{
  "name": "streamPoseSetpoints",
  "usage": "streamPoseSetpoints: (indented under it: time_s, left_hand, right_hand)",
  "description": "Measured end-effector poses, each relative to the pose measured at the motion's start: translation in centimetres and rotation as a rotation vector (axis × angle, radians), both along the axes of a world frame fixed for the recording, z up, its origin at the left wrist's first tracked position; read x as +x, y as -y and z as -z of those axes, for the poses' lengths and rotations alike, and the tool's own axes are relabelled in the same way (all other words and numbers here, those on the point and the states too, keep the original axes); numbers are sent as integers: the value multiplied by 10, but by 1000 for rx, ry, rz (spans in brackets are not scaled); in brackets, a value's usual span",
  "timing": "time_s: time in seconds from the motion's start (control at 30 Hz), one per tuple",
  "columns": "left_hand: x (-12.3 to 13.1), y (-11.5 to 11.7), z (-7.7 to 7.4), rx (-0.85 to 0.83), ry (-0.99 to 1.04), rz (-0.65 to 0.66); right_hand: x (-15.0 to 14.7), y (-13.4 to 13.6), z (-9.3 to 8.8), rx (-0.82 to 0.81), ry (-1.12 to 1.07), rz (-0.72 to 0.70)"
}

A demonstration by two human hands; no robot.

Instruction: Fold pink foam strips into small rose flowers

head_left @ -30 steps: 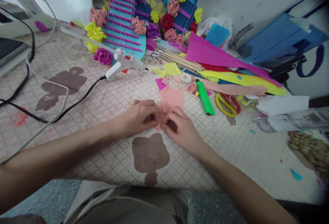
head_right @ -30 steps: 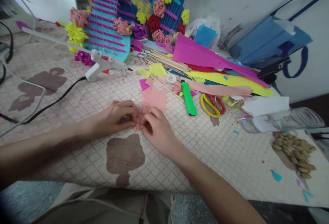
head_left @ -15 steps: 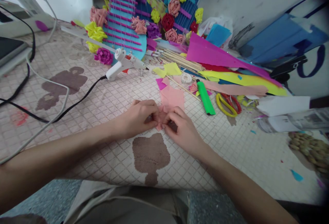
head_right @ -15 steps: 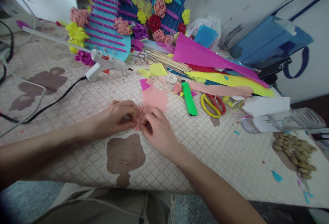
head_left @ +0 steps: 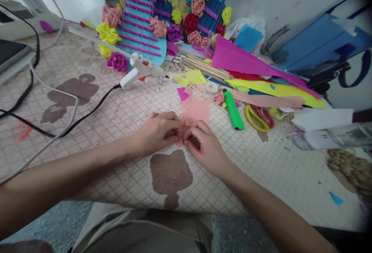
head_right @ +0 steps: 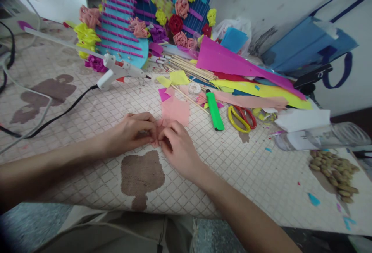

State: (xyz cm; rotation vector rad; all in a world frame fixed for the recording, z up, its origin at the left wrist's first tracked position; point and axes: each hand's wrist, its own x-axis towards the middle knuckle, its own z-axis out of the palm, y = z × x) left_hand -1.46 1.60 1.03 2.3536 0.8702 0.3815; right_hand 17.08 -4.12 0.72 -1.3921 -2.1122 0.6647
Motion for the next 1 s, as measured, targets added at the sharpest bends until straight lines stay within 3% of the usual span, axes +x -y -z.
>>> streamPoseSetpoints:
  time_s: [0.3, 0.73, 1.0]
  left_hand:
    - [1, 4, 3, 76, -37, -40]
    - [-4, 2, -5, -6, -53, 41]
    - [-4, 1, 0, 34, -46, 20]
  right_hand:
    - [-2, 0, 1, -2, 5, 15]
    - [1, 0, 2, -6, -19, -8]
    - [2, -1, 0, -22, -13, -10]
